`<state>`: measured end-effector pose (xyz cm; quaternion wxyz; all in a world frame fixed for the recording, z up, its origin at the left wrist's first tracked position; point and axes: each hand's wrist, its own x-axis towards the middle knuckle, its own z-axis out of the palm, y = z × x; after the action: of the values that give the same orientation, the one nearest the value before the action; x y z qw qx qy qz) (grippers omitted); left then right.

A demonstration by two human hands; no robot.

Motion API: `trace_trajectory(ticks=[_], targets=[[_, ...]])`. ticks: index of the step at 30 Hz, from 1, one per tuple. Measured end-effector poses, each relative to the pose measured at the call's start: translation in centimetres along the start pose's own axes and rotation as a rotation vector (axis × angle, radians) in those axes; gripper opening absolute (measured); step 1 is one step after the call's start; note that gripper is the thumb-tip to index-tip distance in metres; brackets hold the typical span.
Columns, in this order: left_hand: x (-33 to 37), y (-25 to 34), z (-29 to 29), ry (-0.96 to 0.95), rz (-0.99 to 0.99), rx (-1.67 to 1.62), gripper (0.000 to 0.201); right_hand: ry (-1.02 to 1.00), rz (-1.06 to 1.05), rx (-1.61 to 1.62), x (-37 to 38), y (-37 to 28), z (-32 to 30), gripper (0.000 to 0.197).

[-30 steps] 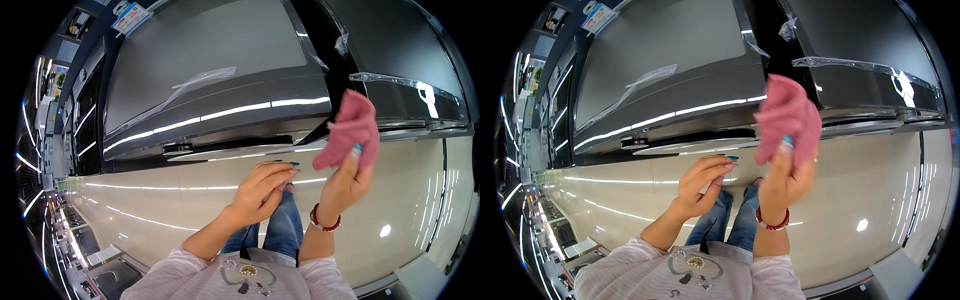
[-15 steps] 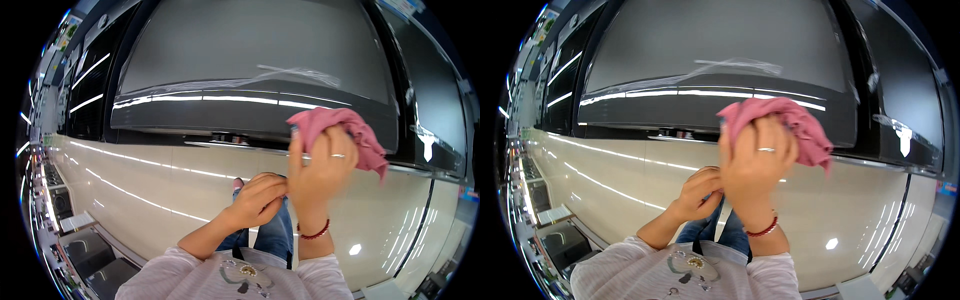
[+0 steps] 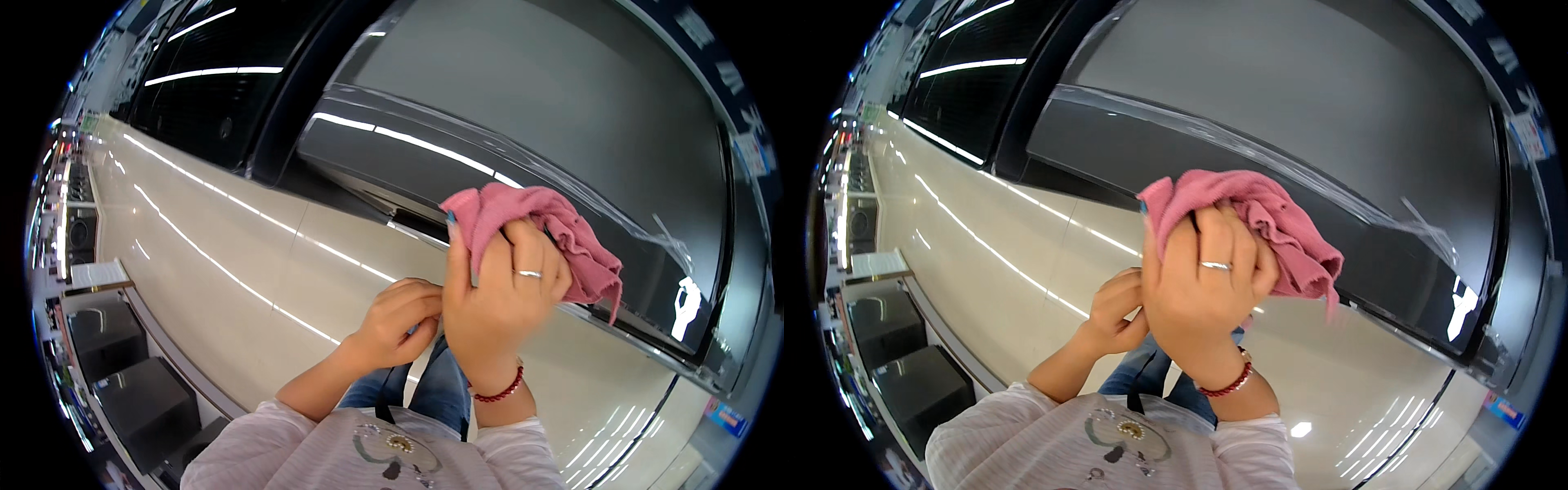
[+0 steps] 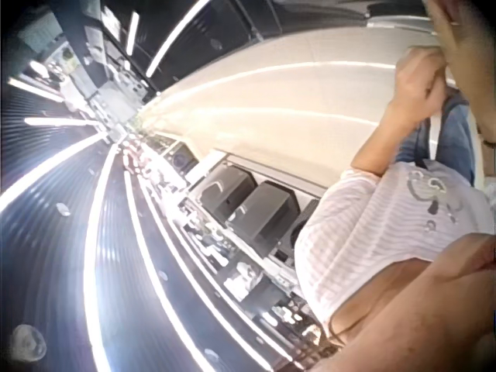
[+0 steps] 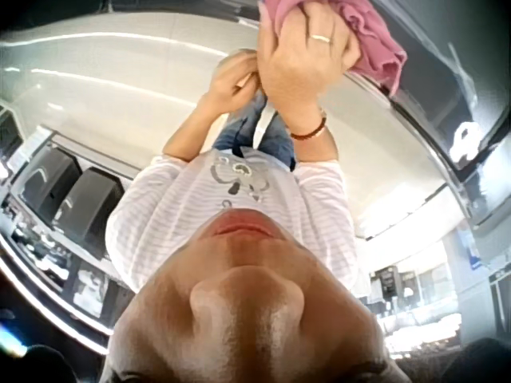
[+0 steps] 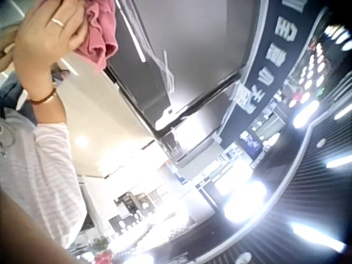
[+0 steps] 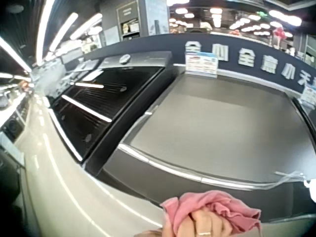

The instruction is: The person wipes the exterior surfaces of a row of washing machines in a retail store using a pink cloth. They clean the top, front, and side panels of the machines, moving from one unit to the next in a systematic manner.

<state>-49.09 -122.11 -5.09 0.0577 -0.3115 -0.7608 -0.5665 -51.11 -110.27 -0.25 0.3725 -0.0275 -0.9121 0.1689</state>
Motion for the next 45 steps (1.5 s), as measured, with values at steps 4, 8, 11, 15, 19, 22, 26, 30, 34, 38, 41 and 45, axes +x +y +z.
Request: trace_trajectory(ticks=[4,8,11,15,19,22,26,30,34,38,41,45], targets=[[-1.0,-1.4,-3.5,0.045,-0.035,0.017,0.022,0.01,-0.084,0.073,1.8,-4.6,4.1,0.021],[-1.6,-2.7,-6.1,0.115,-0.073,0.059,0.019,0.032,-0.149,0.199,3.0,-8.0,7.4,0.02],[-1.6,-3.2,-7.5,0.149,-0.14,0.078,0.018,0.122,-0.191,0.182,3.6,-9.0,9.7,0.019],[-1.8,-3.7,-8.3,0.177,-0.169,0.091,0.019,0.179,-0.237,0.164,4.2,-9.8,11.1,0.017],[-2.4,-4.5,-8.1,0.193,-0.134,0.118,0.013,0.155,-0.258,0.266,4.0,-10.5,11.3,0.01],[-2.6,-4.3,-7.9,0.149,-0.213,0.087,0.017,0.113,-0.286,0.368,3.7,-10.3,10.8,0.015],[-2.4,-4.3,-7.2,0.035,-0.276,0.076,0.018,0.064,-0.359,0.449,2.9,-9.5,10.1,0.017],[-2.1,-3.7,-5.5,-0.113,-0.32,0.013,0.029,-0.064,-0.408,0.478,1.1,-8.4,9.4,0.014],[-2.8,-3.5,-2.7,-0.28,-0.431,0.225,0.038,-0.359,-0.294,0.602,-2.9,-7.8,7.4,0.013],[-2.8,-0.7,-0.4,-0.441,-0.197,0.398,0.042,-0.512,0.087,0.846,-8.3,-5.6,6.0,0.024],[-6.7,-1.9,2.2,-0.625,-0.384,0.174,0.046,-0.637,0.399,1.005,-11.7,-1.0,3.6,0.027],[-8.0,-0.6,5.4,-0.892,-0.695,0.091,0.04,-0.599,0.672,1.055,-14.3,3.4,-0.1,0.033]])
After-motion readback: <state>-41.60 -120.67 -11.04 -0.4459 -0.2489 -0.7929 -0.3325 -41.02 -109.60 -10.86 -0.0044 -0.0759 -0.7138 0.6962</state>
